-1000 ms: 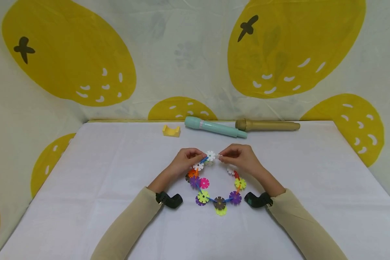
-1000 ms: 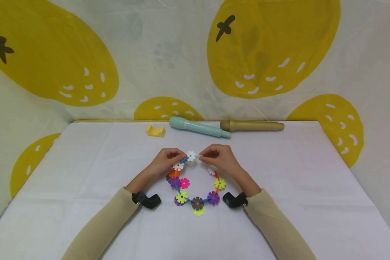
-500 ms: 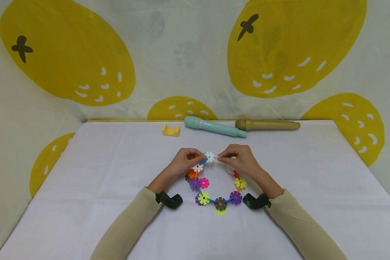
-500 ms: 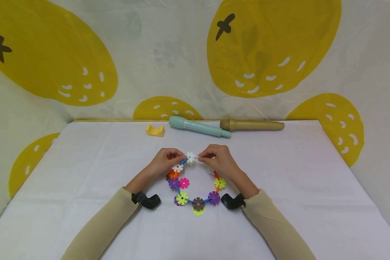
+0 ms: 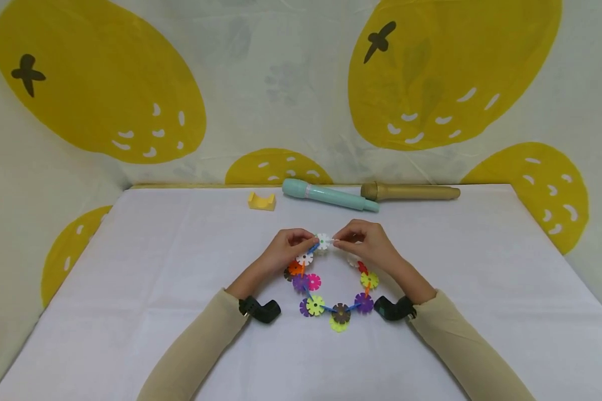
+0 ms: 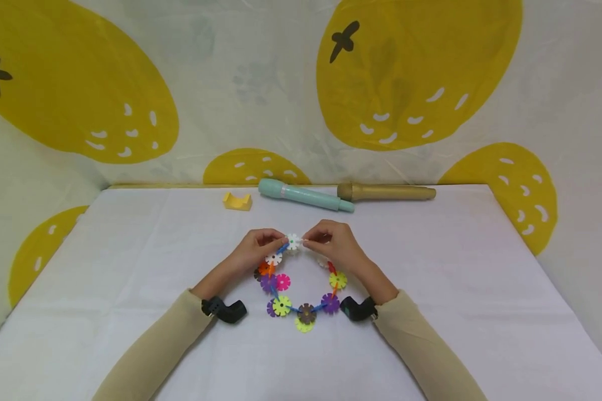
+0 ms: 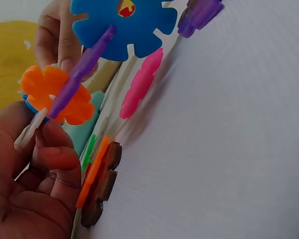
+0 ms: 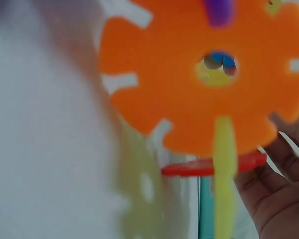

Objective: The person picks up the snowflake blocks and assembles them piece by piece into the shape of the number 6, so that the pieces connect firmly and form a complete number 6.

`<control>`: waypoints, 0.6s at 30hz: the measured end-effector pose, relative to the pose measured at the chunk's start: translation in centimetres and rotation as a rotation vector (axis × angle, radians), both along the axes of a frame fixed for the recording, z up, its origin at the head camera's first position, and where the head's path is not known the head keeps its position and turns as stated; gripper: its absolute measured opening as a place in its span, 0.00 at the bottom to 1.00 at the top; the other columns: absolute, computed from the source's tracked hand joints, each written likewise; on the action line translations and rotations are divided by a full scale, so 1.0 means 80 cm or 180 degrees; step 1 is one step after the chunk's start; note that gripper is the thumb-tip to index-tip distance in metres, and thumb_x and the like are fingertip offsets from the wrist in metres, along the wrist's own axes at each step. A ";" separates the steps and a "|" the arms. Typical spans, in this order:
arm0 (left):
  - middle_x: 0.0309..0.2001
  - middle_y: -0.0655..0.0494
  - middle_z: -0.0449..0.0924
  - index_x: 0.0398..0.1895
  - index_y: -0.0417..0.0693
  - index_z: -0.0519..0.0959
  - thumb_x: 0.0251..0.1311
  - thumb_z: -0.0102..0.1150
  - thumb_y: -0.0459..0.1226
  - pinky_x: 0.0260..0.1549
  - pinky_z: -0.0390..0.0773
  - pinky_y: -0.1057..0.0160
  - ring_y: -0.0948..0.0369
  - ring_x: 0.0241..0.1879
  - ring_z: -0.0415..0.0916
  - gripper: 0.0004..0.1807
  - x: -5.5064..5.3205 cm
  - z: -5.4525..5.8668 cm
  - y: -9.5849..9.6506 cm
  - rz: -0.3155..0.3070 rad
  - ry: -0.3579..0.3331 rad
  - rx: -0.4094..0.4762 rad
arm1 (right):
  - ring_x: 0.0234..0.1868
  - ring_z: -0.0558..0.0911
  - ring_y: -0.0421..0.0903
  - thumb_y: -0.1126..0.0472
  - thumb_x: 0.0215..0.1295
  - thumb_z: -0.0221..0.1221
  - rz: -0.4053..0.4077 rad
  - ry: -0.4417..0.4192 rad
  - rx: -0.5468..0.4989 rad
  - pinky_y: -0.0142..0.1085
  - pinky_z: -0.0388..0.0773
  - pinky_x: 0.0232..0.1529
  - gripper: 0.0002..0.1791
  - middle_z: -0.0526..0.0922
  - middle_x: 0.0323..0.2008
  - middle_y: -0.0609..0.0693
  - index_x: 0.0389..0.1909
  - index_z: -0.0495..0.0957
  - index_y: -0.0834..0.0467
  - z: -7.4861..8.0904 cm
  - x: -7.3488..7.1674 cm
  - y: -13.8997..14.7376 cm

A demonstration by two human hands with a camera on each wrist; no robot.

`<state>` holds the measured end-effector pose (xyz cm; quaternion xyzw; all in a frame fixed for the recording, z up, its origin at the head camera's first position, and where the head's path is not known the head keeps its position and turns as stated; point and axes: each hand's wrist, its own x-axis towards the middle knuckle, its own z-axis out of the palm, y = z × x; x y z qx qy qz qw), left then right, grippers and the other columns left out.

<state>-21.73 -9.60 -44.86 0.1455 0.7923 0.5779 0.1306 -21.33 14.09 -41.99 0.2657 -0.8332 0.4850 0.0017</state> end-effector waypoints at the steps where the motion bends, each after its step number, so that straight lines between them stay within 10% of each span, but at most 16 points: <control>1: 0.35 0.55 0.80 0.45 0.41 0.83 0.67 0.58 0.42 0.32 0.71 0.69 0.61 0.33 0.69 0.13 0.000 0.000 0.000 -0.0026 -0.0001 0.0012 | 0.34 0.82 0.44 0.65 0.59 0.67 0.0031 -0.0039 0.0043 0.32 0.80 0.38 0.05 0.84 0.33 0.53 0.36 0.85 0.63 0.002 0.000 0.001; 18: 0.39 0.55 0.81 0.45 0.41 0.83 0.68 0.57 0.42 0.38 0.72 0.67 0.59 0.37 0.71 0.14 0.001 -0.001 -0.001 -0.0098 -0.0075 0.0104 | 0.33 0.78 0.45 0.61 0.62 0.65 0.0415 -0.0798 0.0816 0.32 0.76 0.35 0.09 0.84 0.32 0.50 0.39 0.84 0.63 0.013 -0.016 0.039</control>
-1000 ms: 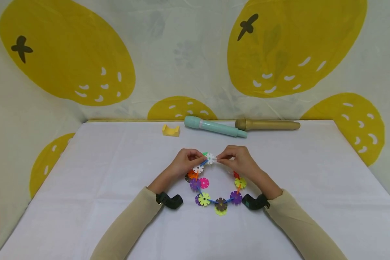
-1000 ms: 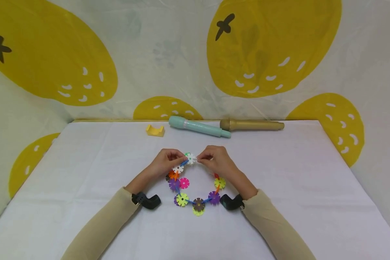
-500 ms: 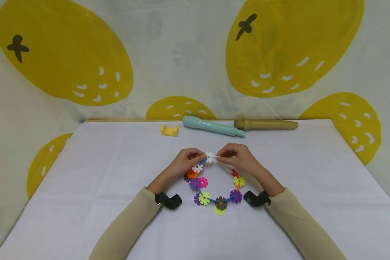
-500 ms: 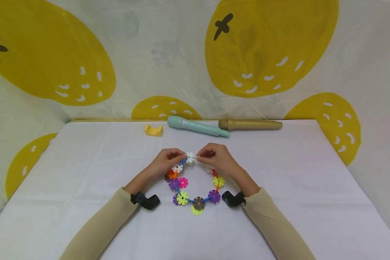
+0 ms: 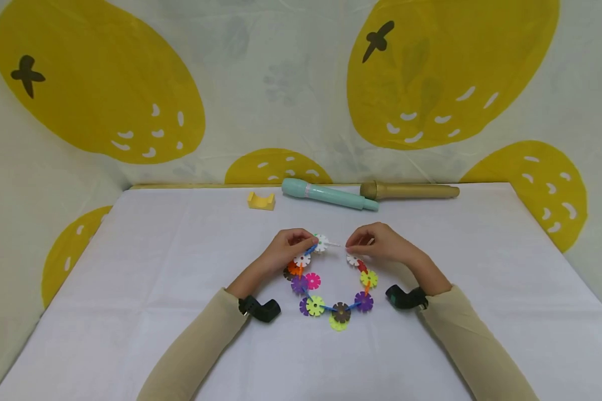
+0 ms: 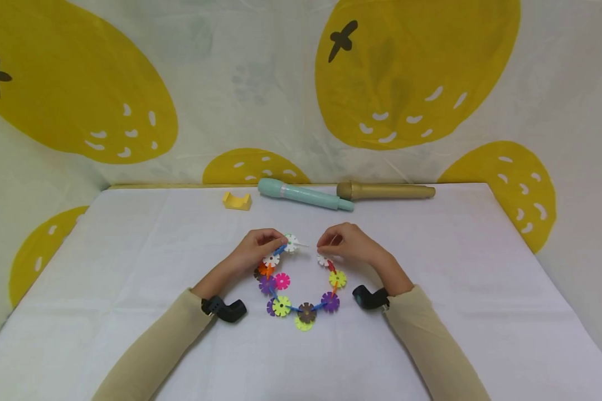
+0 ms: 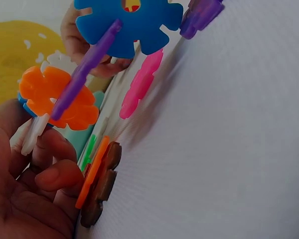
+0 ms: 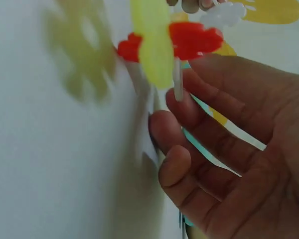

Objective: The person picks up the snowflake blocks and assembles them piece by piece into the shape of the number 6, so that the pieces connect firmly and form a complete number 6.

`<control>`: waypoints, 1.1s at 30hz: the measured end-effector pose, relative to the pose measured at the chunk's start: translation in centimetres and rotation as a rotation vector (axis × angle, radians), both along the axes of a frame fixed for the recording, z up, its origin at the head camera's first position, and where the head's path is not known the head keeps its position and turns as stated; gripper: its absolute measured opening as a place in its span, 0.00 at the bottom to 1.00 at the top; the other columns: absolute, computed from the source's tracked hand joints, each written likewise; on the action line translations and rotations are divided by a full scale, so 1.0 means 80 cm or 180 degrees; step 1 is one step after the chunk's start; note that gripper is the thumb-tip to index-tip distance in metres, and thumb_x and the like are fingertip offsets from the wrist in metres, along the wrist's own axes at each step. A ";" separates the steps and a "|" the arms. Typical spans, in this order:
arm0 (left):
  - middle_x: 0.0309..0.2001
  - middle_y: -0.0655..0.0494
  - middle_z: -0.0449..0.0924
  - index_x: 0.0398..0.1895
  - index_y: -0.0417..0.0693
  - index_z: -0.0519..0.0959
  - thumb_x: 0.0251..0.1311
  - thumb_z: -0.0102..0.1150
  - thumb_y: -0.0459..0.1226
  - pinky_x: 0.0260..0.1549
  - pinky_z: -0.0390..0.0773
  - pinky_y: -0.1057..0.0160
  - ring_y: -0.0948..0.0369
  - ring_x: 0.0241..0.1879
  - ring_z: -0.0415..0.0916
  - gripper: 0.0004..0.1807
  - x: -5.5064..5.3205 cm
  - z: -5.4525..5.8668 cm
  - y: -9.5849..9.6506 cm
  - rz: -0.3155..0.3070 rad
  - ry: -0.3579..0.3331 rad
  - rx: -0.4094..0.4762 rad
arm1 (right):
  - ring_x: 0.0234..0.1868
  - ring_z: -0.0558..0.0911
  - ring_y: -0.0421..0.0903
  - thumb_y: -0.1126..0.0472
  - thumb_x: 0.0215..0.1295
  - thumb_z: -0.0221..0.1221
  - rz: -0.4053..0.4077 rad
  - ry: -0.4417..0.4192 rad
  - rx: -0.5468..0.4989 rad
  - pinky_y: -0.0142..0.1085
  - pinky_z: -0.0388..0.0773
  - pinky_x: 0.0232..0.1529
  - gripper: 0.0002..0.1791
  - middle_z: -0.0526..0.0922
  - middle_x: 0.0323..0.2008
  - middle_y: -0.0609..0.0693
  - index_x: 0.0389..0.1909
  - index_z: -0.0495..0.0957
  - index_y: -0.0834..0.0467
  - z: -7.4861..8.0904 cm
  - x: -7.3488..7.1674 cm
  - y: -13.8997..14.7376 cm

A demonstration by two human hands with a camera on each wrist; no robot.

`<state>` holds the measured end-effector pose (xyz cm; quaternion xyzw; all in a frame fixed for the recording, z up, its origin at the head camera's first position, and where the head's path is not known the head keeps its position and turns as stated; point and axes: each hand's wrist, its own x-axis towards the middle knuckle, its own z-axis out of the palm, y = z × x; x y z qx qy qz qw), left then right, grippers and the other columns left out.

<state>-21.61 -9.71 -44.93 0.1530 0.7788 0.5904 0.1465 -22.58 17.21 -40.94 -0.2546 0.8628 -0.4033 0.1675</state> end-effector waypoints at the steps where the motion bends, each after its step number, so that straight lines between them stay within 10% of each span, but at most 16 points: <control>1: 0.38 0.55 0.81 0.45 0.41 0.83 0.68 0.57 0.42 0.38 0.72 0.67 0.59 0.37 0.71 0.14 0.000 0.000 0.000 0.0006 0.0004 0.0002 | 0.33 0.77 0.44 0.60 0.63 0.65 0.0044 -0.0043 0.0029 0.32 0.76 0.34 0.09 0.84 0.32 0.50 0.39 0.84 0.62 0.001 0.000 0.002; 15: 0.39 0.54 0.81 0.45 0.41 0.83 0.68 0.56 0.41 0.36 0.71 0.68 0.60 0.37 0.70 0.12 0.001 0.001 0.000 0.0029 0.0033 -0.0060 | 0.30 0.78 0.44 0.63 0.64 0.63 0.0479 -0.0452 0.0040 0.31 0.75 0.34 0.11 0.84 0.29 0.50 0.44 0.80 0.64 -0.002 -0.010 0.016; 33: 0.37 0.54 0.80 0.44 0.39 0.82 0.68 0.58 0.40 0.35 0.70 0.68 0.61 0.34 0.69 0.13 0.002 0.001 0.003 0.0059 -0.0009 -0.0117 | 0.31 0.80 0.46 0.65 0.68 0.59 0.0048 -0.0694 -0.0475 0.32 0.78 0.33 0.14 0.83 0.37 0.57 0.50 0.78 0.68 -0.007 -0.007 0.006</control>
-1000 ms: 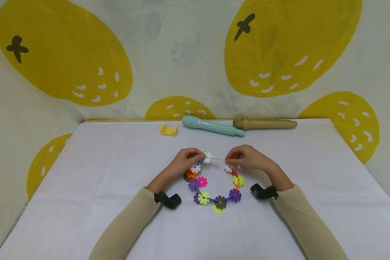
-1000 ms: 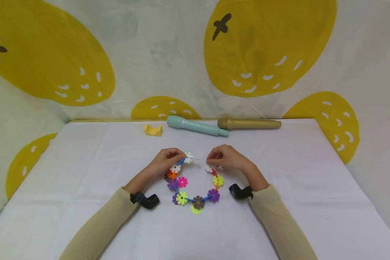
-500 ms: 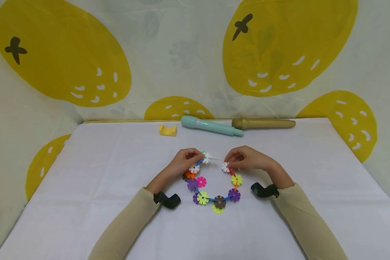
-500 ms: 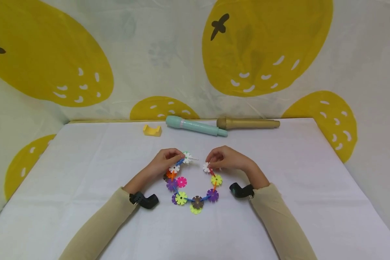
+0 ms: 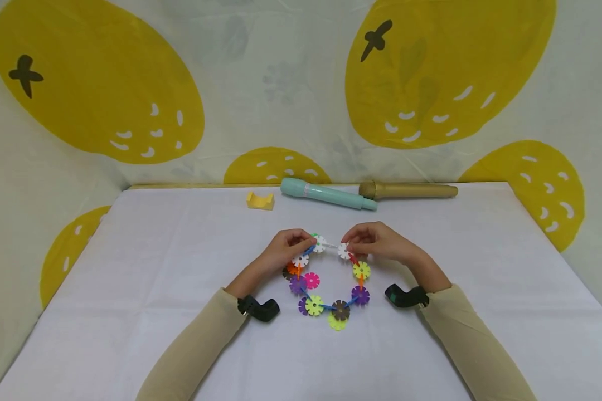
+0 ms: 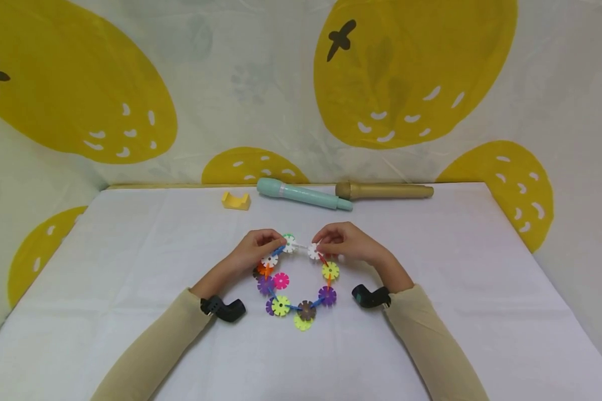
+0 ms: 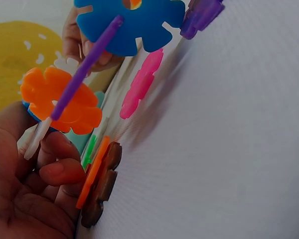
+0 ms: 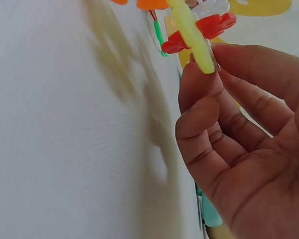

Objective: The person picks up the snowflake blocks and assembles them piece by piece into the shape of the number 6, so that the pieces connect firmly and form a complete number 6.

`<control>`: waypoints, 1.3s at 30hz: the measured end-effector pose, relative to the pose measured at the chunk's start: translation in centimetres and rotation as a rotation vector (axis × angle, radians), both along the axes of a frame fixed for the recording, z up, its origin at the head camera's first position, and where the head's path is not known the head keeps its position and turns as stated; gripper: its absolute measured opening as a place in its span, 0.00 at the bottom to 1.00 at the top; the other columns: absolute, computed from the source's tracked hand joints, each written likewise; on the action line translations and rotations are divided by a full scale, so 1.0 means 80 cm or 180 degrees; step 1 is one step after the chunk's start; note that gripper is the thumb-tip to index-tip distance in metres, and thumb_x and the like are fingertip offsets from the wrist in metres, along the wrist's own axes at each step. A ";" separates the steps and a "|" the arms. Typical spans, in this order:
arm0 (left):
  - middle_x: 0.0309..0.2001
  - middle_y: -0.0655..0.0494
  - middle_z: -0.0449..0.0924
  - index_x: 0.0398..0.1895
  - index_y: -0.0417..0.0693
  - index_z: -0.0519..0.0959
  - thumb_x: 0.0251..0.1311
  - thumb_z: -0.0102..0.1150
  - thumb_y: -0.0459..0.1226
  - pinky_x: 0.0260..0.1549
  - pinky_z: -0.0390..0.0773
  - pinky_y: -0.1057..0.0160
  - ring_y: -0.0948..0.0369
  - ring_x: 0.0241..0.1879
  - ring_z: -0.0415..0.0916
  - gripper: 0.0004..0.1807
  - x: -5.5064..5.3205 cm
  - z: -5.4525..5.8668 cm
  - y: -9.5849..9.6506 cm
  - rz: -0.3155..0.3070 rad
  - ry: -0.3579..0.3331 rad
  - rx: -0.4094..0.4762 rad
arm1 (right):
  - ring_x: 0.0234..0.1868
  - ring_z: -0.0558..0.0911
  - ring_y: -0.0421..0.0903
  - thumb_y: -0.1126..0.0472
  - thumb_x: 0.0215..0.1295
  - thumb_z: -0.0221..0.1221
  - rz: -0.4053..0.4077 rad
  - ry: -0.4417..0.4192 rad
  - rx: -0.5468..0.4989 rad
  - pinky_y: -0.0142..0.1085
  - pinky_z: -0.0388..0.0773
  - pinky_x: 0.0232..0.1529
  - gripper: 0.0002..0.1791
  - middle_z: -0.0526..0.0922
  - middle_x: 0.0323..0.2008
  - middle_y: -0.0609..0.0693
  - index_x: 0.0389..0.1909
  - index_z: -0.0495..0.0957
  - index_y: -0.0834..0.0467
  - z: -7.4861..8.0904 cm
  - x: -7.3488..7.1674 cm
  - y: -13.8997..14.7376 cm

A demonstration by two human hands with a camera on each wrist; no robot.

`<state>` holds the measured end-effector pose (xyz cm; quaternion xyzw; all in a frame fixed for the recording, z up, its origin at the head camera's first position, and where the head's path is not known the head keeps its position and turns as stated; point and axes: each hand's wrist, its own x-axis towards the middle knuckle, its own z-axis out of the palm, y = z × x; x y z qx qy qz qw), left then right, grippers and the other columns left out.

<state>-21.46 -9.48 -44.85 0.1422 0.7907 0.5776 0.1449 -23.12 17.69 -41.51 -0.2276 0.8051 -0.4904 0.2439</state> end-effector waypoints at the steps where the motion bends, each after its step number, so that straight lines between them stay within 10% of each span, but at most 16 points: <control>1: 0.37 0.54 0.80 0.44 0.39 0.82 0.68 0.58 0.40 0.34 0.70 0.69 0.61 0.34 0.69 0.13 0.000 0.000 0.000 0.0000 0.0004 -0.0002 | 0.31 0.80 0.46 0.65 0.68 0.59 -0.0014 0.0007 0.0002 0.32 0.78 0.33 0.13 0.83 0.37 0.57 0.50 0.78 0.68 0.000 0.000 0.000; 15: 0.35 0.58 0.79 0.45 0.36 0.81 0.68 0.56 0.38 0.33 0.70 0.70 0.62 0.33 0.68 0.13 -0.002 0.002 0.000 -0.0060 -0.0091 -0.0090 | 0.31 0.81 0.45 0.65 0.67 0.60 -0.0142 0.0007 -0.0089 0.32 0.80 0.35 0.14 0.83 0.37 0.57 0.50 0.78 0.68 -0.001 -0.002 -0.001; 23: 0.33 0.57 0.78 0.43 0.33 0.80 0.69 0.55 0.35 0.32 0.69 0.71 0.64 0.31 0.67 0.11 0.020 0.044 0.001 -0.0136 0.0008 -0.0055 | 0.33 0.83 0.45 0.63 0.66 0.61 -0.0319 -0.0021 -0.0164 0.33 0.82 0.39 0.15 0.85 0.38 0.57 0.50 0.79 0.68 -0.003 0.002 -0.009; 32: 0.30 0.56 0.77 0.41 0.38 0.82 0.67 0.58 0.39 0.28 0.67 0.70 0.62 0.29 0.66 0.11 -0.001 0.003 0.000 -0.0042 0.0170 -0.0078 | 0.30 0.84 0.42 0.65 0.64 0.63 -0.0637 0.0007 -0.0268 0.32 0.82 0.37 0.15 0.86 0.36 0.58 0.47 0.81 0.71 -0.002 0.008 -0.021; 39: 0.29 0.56 0.76 0.40 0.39 0.82 0.67 0.59 0.40 0.28 0.67 0.70 0.61 0.28 0.67 0.12 -0.001 0.003 0.002 0.0146 0.0272 -0.0011 | 0.30 0.83 0.41 0.63 0.65 0.63 -0.0835 0.0136 -0.0236 0.30 0.80 0.36 0.15 0.86 0.37 0.58 0.48 0.81 0.69 -0.002 0.010 -0.027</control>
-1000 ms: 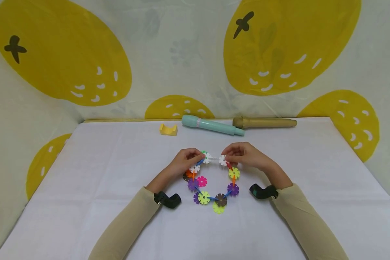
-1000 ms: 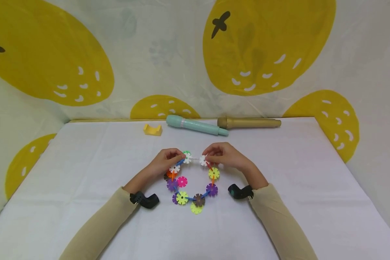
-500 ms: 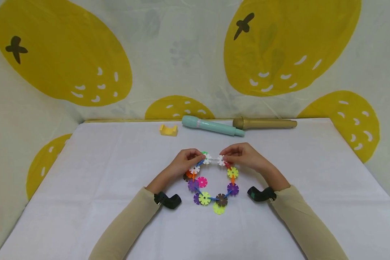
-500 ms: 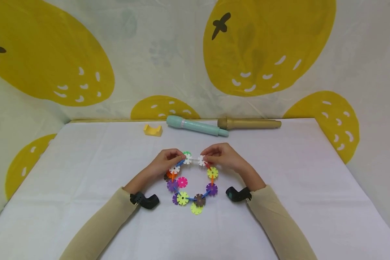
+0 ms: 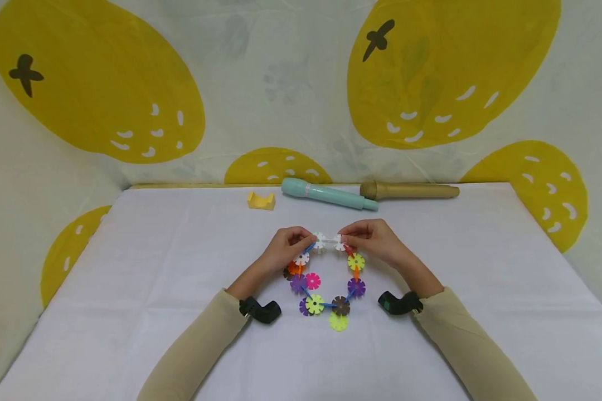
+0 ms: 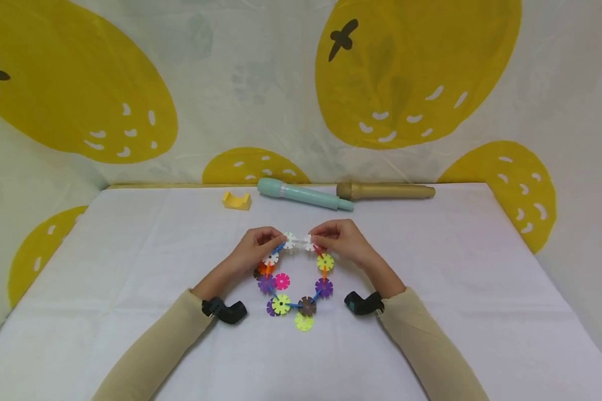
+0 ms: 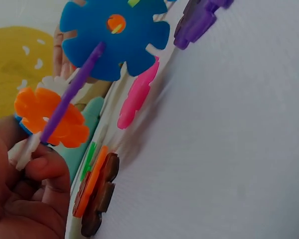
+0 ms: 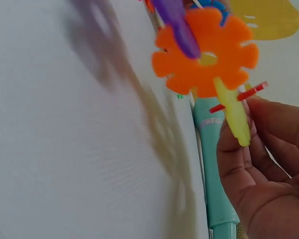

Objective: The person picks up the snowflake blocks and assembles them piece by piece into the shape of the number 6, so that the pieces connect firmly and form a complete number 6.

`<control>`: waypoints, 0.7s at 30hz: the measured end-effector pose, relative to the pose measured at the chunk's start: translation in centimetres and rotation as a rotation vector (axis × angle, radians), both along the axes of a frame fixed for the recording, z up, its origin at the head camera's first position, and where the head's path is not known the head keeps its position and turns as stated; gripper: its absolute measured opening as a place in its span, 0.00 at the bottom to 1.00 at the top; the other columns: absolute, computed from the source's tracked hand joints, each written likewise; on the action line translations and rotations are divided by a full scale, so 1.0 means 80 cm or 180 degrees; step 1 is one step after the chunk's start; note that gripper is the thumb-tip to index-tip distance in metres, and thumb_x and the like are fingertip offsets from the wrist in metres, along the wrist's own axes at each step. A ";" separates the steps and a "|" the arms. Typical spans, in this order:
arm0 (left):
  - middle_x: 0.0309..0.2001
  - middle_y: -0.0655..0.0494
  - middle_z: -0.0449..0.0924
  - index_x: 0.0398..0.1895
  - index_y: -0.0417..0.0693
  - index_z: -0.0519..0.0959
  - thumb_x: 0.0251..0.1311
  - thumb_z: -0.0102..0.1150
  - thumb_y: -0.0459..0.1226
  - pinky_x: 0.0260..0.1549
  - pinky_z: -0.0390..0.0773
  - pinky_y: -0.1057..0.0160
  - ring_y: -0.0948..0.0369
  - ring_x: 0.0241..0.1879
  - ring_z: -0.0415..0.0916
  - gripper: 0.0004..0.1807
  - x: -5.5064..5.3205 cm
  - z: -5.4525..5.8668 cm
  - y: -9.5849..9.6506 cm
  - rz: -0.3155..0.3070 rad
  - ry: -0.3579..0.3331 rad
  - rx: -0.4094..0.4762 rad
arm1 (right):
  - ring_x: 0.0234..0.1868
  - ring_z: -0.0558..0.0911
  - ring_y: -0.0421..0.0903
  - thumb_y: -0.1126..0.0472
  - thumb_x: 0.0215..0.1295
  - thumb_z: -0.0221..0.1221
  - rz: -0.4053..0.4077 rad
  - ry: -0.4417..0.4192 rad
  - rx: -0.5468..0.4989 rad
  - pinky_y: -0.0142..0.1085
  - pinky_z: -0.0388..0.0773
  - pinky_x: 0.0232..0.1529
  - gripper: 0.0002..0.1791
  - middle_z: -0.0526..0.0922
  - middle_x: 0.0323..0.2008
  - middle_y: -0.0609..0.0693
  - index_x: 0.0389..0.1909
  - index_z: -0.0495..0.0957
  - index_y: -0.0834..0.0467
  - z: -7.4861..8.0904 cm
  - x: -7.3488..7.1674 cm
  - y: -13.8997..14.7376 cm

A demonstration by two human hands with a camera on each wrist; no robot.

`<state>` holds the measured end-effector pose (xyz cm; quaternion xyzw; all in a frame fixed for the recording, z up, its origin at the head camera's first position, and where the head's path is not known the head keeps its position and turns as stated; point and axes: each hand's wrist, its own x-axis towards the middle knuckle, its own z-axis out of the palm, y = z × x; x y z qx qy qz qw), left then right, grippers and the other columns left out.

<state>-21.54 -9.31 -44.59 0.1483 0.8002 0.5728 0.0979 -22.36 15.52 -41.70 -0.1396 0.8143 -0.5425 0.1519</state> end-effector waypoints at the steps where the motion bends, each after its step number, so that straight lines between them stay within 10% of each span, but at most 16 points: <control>1: 0.29 0.56 0.75 0.40 0.39 0.82 0.67 0.59 0.40 0.29 0.67 0.70 0.61 0.29 0.67 0.12 0.000 0.000 0.000 0.0033 0.0012 0.0032 | 0.31 0.82 0.41 0.62 0.65 0.63 -0.0041 0.0014 0.0003 0.29 0.79 0.37 0.15 0.86 0.37 0.57 0.48 0.81 0.69 0.000 0.000 -0.001; 21: 0.31 0.56 0.76 0.40 0.38 0.81 0.68 0.58 0.39 0.31 0.68 0.70 0.60 0.32 0.67 0.11 -0.002 -0.002 -0.002 0.0390 -0.0129 0.0281 | 0.36 0.80 0.46 0.61 0.66 0.61 0.0129 0.0173 -0.0019 0.33 0.79 0.37 0.13 0.84 0.43 0.56 0.48 0.81 0.64 0.013 0.009 0.004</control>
